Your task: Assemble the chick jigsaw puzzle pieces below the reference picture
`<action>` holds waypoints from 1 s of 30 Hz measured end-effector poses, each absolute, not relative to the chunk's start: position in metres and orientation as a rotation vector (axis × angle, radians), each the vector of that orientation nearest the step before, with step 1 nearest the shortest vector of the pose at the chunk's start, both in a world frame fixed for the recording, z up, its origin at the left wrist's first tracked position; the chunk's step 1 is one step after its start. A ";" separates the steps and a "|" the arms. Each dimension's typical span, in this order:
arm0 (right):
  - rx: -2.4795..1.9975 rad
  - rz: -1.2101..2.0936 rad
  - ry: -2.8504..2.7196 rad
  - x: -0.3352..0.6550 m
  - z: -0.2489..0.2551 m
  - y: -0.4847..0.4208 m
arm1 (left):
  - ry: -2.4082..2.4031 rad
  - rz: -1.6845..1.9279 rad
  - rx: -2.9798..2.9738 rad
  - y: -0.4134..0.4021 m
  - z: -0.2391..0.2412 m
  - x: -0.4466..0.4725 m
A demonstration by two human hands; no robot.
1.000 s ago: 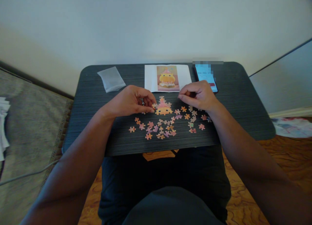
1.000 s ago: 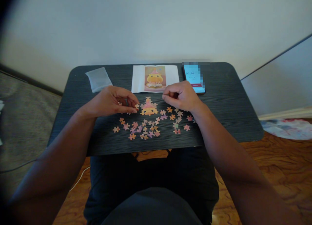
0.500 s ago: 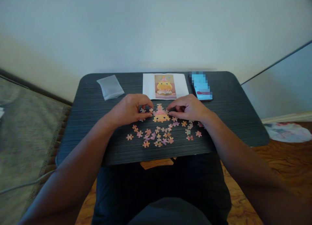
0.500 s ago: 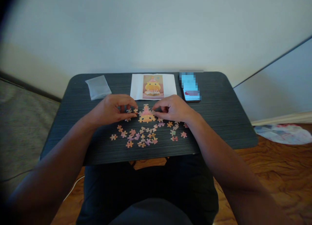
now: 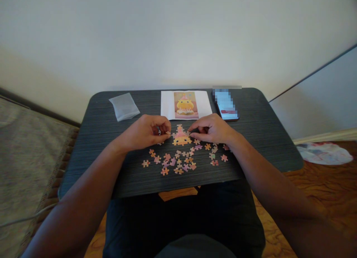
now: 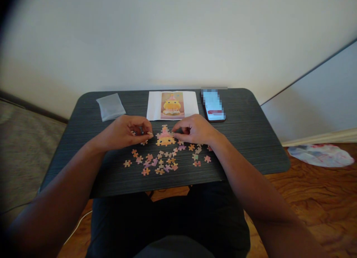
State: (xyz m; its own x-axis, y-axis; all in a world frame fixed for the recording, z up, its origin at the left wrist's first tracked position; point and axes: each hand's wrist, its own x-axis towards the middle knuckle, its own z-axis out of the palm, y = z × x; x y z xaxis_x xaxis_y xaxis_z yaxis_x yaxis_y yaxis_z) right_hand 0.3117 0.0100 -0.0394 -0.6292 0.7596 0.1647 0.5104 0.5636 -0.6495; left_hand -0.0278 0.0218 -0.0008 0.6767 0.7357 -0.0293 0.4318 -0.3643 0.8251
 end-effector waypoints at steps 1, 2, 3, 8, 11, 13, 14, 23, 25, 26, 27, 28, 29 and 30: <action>-1.026 0.792 -2.365 0.312 -0.040 0.010 | 0.901 0.447 1.994 0.022 -0.001 -0.028; -1.023 0.795 -2.360 0.312 -0.040 0.010 | 0.899 0.452 1.977 0.023 -0.002 -0.029; -1.018 0.796 -2.354 0.313 -0.041 0.011 | 0.895 0.453 1.962 0.023 -0.002 -0.029; -1.010 0.792 -2.340 0.311 -0.041 0.010 | 0.862 0.463 1.939 0.024 -0.002 -0.029; -1.009 0.782 -2.343 0.310 -0.040 0.010 | 0.834 0.462 1.955 0.024 -0.003 -0.028; -1.010 0.785 -2.355 0.310 -0.040 0.010 | 0.860 0.470 1.967 0.023 -0.004 -0.027; -1.013 0.784 -2.361 0.310 -0.039 0.010 | 0.880 0.472 1.964 0.023 -0.004 -0.027; -1.015 0.784 -2.351 0.311 -0.037 0.008 | 0.909 0.375 1.776 0.020 0.001 -0.025; -1.008 0.776 -2.344 0.311 -0.037 0.008 | 0.896 0.352 1.712 0.020 0.002 -0.025; -1.002 0.776 -2.339 0.311 -0.037 0.008 | 0.889 0.348 1.687 0.021 0.002 -0.025; -0.995 0.778 -2.333 0.311 -0.037 0.009 | 0.881 0.345 1.668 0.021 0.002 -0.026; -0.989 0.782 -2.326 0.311 -0.037 0.009 | 0.871 0.342 1.653 0.022 0.002 -0.027; -0.983 0.786 -2.322 0.311 -0.038 0.009 | 0.862 0.338 1.641 0.022 0.001 -0.028; -0.975 0.788 -2.319 0.312 -0.038 0.010 | 0.851 0.328 1.630 0.023 0.001 -0.028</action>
